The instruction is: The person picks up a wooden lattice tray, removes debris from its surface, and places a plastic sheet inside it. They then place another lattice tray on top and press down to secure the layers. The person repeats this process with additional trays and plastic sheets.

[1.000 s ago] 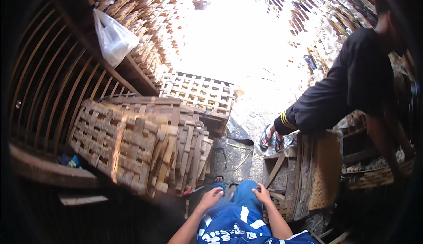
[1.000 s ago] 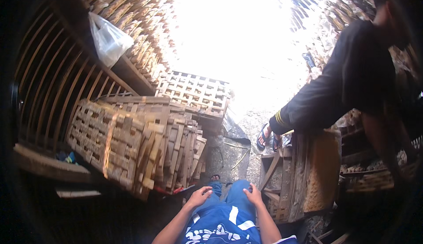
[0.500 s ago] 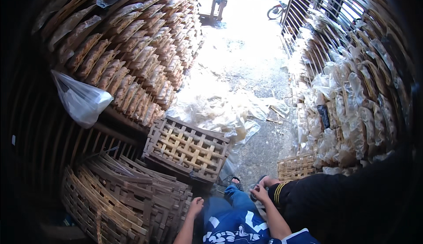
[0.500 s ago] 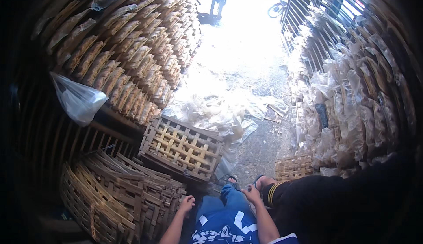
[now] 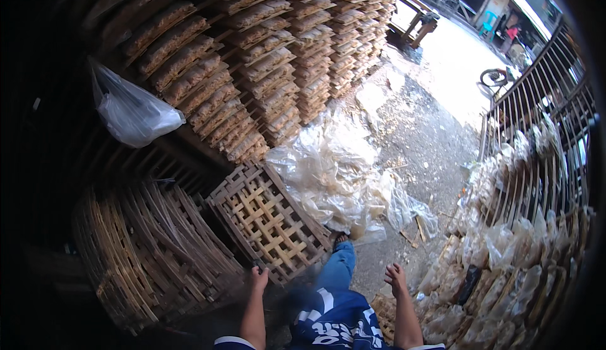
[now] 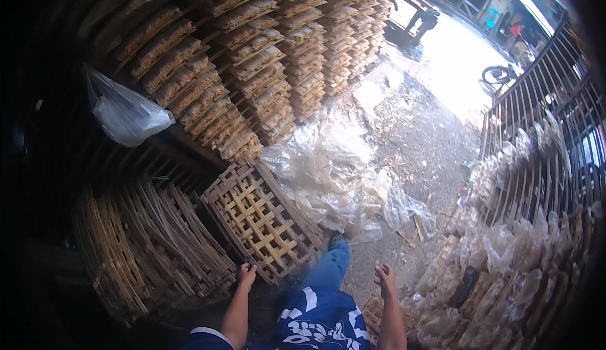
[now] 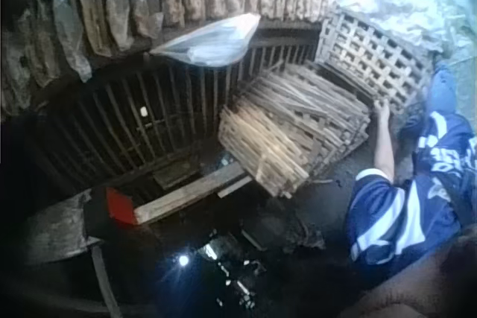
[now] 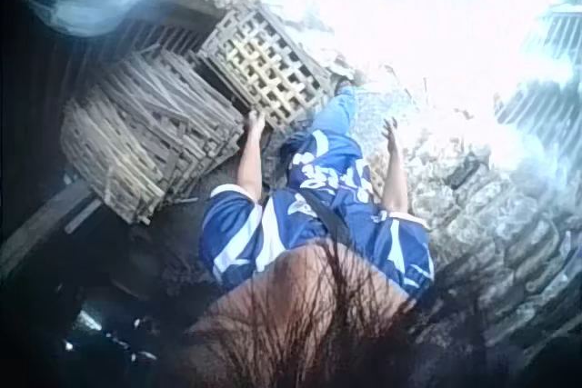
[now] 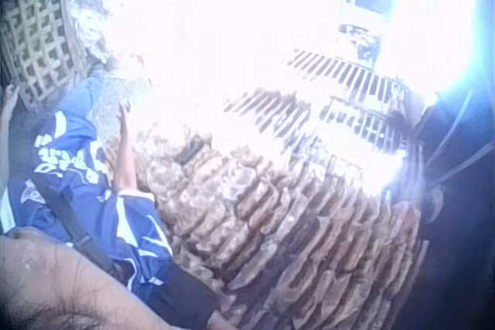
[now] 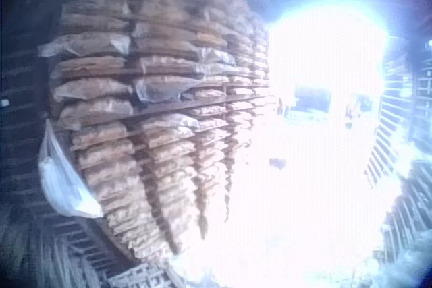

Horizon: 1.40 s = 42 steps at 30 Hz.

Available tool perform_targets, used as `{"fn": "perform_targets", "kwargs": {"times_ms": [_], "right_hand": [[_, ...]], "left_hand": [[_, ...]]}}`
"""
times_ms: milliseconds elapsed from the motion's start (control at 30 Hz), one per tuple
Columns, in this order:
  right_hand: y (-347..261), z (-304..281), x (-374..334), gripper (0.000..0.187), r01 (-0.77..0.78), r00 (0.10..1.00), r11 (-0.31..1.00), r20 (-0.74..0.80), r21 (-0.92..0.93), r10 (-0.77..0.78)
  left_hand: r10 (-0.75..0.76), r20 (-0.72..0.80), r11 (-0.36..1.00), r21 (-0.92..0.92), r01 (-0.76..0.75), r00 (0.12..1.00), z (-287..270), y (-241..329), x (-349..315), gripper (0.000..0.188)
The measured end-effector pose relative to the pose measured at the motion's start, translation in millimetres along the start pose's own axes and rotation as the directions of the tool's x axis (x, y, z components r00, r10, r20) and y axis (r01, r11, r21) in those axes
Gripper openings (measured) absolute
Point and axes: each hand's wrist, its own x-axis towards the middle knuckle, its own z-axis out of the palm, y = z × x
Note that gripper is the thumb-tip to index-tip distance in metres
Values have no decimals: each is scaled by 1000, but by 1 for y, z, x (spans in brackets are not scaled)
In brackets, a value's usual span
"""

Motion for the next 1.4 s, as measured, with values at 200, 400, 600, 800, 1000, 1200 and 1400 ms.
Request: {"fn": "perform_targets", "kwargs": {"times_ms": [200,400,600,800,1000,1200,1400], "right_hand": [[-58,-49,84,84,-105,987,977,98,-187,125],[-150,30,189,94,113,930,858,357,-502,86],[-157,236,285,117,384,642,746,738,-544,208],[-83,446,274,128,450,265,805,919,-386,293],[-32,472,279,119,453,340,851,934,-264,109],[-49,473,277,126,363,308,881,932,-303,194],[-40,477,286,126,180,310,938,922,-296,232]], "left_hand": [[-346,-92,931,-157,329,934,23,15,24,104],[-415,-66,874,-308,377,908,8,57,55,123],[-316,-131,880,-411,238,940,6,-8,147,122],[-210,-166,817,-571,80,963,-17,-117,223,97],[-285,-142,798,-583,152,948,5,-104,199,110],[-457,-319,796,-564,221,830,24,-61,183,106],[-354,-276,782,-611,121,894,-1,-99,195,95]]}}
